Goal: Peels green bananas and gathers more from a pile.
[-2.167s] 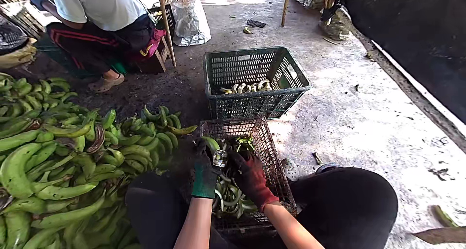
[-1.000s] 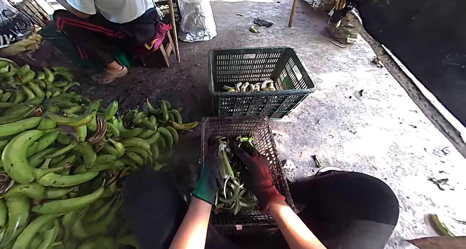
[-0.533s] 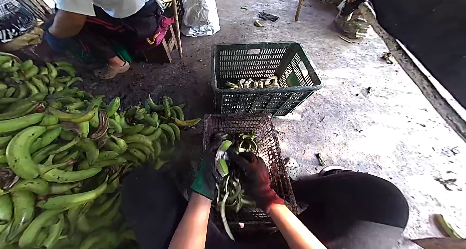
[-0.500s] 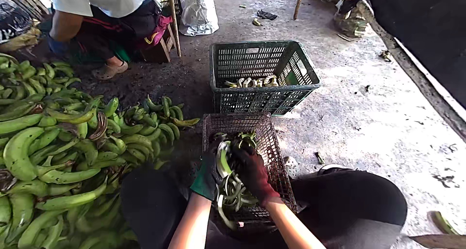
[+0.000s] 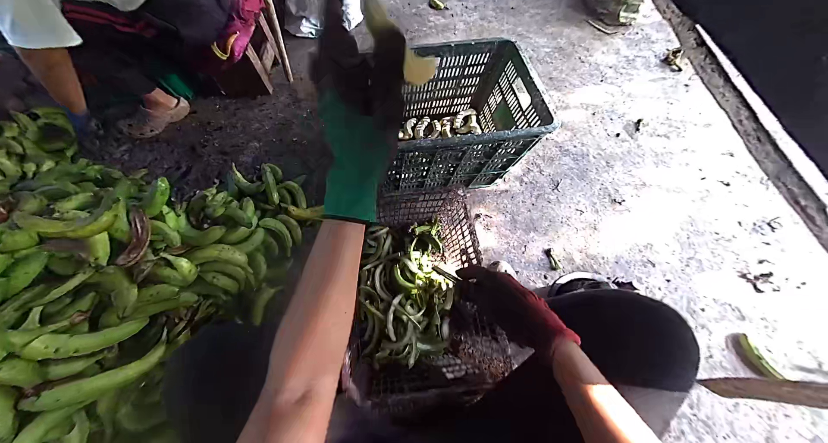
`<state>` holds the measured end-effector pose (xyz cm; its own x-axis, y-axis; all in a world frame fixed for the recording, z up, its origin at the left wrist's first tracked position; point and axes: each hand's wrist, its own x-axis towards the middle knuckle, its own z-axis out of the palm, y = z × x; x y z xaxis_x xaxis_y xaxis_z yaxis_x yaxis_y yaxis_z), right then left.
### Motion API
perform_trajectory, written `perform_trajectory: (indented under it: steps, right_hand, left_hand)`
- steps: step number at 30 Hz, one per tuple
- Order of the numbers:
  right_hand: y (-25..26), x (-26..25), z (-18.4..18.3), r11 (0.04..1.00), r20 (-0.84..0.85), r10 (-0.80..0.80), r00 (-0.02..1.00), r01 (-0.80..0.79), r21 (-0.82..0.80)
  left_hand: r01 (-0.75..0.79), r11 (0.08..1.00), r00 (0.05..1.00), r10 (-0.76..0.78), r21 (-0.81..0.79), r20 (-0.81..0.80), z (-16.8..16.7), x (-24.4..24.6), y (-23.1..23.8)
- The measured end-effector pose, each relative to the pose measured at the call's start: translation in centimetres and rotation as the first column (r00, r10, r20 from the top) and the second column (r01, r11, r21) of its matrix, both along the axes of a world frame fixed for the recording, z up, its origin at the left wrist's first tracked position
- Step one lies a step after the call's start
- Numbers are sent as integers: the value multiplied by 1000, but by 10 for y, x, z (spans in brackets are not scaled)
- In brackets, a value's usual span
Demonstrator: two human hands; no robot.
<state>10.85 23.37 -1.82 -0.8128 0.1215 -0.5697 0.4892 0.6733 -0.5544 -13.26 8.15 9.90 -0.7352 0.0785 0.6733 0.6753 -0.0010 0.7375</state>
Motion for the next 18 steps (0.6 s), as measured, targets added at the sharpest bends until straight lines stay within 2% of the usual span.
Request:
perform_trajectory:
  steps: [1,2,4,6,8,9,11,13,16,18]
  right_hand:
    - [4,1,1,994,-52,-106,993,105,-35]
    - [8,2,2,978,-107,-202,973,195,-80]
    - [13,4,-4,930,-197,-348,916,312,-192]
    - [11,3,-4,890,-199,-424,883,365,-275]
    - [7,-2,1,868,-162,-454,876,394,-304]
    - [5,-4,3,866,-145,-451,881,392,-311]
    - [3,-7,0,859,-144,-445,884,375,-349]
    - [5,-8,-10,850,-166,-429,888,335,-406]
    - [4,-11,-20,860,-191,-388,902,279,-427]
    - [-4,-14,-20,842,-167,-421,892,316,-437]
  left_hand:
    - [-19,968,986,60,-252,153,-19,3,6]
    - [52,892,951,92,-448,294,-52,11,9]
    - [292,681,815,190,-672,547,-150,21,15]
    - [528,479,611,359,-701,705,-243,43,12]
    - [605,416,466,507,-679,725,-306,75,10]
    - [613,390,435,559,-687,706,-328,91,10]
    - [607,299,454,630,-736,630,-358,118,11]
    - [561,244,484,679,-791,552,-371,127,19]
    - [583,269,435,693,-766,575,-376,120,14]
    - [596,359,390,652,-718,650,-368,118,-2]
